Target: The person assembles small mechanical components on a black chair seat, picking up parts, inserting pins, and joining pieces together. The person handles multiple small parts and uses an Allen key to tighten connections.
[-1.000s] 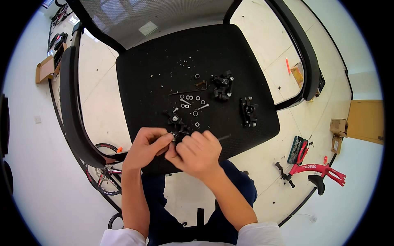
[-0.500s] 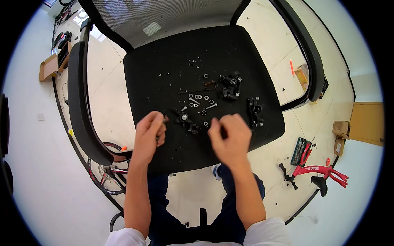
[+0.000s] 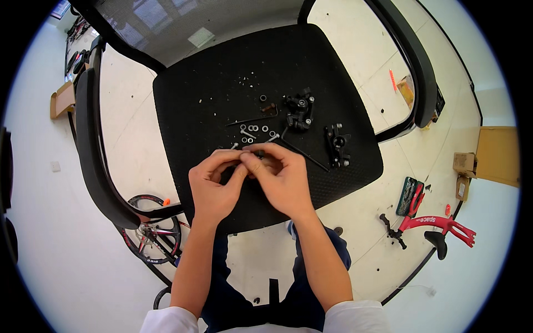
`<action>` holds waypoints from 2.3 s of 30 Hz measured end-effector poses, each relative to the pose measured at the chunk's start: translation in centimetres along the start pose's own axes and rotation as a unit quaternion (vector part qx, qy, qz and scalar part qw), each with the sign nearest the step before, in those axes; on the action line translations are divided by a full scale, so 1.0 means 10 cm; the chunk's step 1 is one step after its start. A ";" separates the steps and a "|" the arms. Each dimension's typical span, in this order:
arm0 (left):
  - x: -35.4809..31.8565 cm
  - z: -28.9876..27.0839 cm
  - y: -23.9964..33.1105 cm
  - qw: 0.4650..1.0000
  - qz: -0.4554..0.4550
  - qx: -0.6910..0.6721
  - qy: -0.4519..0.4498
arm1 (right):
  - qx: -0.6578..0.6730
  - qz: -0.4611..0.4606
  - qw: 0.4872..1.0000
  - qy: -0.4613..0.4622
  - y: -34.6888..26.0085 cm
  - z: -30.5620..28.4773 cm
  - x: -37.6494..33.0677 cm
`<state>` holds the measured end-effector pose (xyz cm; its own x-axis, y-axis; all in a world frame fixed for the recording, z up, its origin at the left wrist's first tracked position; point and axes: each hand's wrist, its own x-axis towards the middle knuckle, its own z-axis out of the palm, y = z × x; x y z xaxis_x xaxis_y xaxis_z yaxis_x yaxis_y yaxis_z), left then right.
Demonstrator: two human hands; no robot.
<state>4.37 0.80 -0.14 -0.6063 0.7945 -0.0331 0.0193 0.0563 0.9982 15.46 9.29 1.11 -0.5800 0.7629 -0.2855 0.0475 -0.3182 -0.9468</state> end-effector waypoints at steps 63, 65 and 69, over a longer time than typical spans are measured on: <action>0.33 -0.19 -0.16 0.956 0.029 0.277 0.087 | -0.337 -0.062 0.938 0.056 -0.09 -0.53 0.20; 0.34 -0.25 -0.14 0.955 0.018 0.277 0.105 | -0.278 -0.044 0.958 0.048 -0.05 -0.51 0.21; 0.32 -0.30 -0.04 0.970 -0.016 0.239 0.041 | -0.185 0.009 0.982 0.044 -0.06 -0.45 0.22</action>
<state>0.06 1.49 -0.50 -0.6738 0.7378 -0.0409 0.3531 0.3702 0.8592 17.86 13.66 0.34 -0.5048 0.8097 -0.2992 0.3585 -0.1187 -0.9260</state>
